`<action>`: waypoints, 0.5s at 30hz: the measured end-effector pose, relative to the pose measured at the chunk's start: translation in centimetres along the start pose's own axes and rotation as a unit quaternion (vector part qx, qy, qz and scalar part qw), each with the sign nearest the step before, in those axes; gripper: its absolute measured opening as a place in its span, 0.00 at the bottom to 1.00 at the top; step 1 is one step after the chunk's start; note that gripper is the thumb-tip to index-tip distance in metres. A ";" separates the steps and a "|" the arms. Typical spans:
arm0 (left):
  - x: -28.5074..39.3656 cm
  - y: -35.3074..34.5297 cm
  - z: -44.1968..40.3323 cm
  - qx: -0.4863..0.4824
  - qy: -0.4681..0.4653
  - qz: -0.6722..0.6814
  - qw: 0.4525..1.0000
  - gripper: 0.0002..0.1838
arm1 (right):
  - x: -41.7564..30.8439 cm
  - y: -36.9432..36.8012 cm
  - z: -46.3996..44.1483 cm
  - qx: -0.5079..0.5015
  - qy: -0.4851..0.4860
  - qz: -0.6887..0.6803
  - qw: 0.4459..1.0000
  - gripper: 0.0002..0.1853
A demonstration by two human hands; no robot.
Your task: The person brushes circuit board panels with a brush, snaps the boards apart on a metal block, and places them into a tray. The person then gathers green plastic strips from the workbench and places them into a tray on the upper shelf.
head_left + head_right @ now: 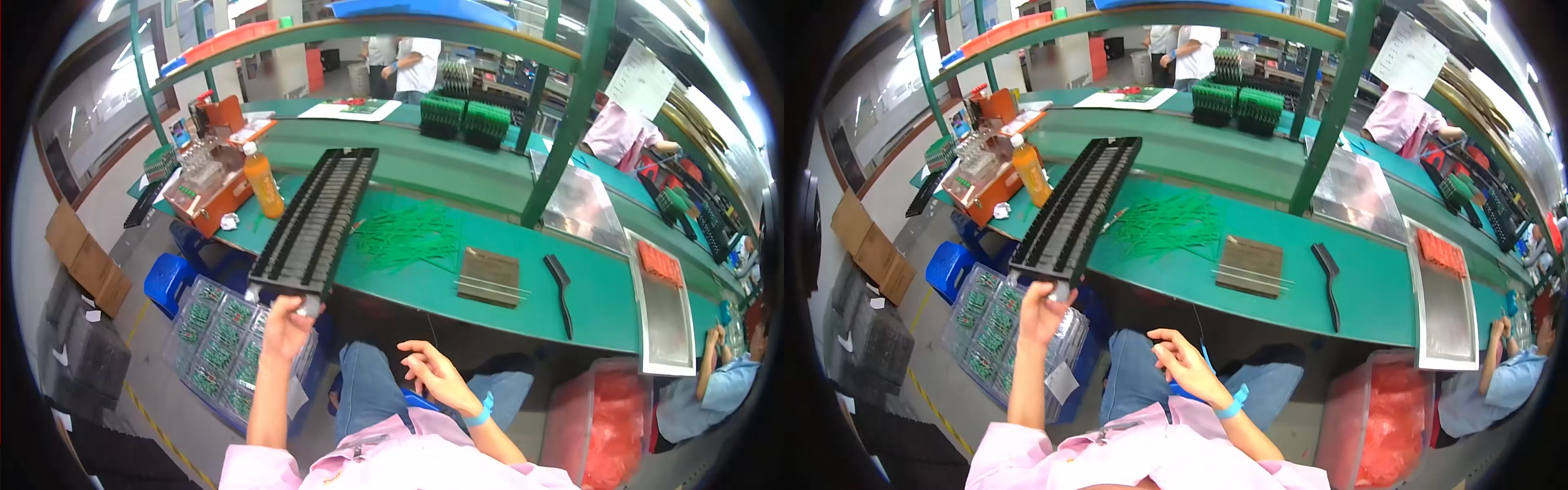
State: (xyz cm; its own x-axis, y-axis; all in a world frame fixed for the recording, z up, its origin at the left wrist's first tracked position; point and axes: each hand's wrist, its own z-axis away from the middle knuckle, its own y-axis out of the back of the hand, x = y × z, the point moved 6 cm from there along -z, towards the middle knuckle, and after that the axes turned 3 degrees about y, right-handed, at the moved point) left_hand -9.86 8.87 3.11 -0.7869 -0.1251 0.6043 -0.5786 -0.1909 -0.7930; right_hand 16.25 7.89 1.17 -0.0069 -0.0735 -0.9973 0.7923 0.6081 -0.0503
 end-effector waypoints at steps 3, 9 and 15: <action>-1.7 1.6 2.1 -0.033 0.003 0.033 0.999 0.07 | -1.0 -0.9 -0.8 -0.013 0.030 -0.035 0.999 0.21; -3.8 -4.9 7.4 -0.077 0.021 -0.092 0.993 0.19 | -3.2 -2.1 -2.0 -0.009 0.105 -0.087 0.991 0.25; -8.4 -5.8 9.2 -0.175 0.151 -0.085 0.969 0.25 | -2.4 0.2 0.6 0.042 0.139 -0.165 0.976 0.28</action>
State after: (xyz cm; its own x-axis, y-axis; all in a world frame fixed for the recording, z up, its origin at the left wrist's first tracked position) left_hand 2.04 2.04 3.34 -0.6709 0.1795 0.7195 -0.7007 0.1638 -0.6944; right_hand 16.82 7.69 3.55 -0.4262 -0.0299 -0.9041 0.7660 0.5198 -0.3783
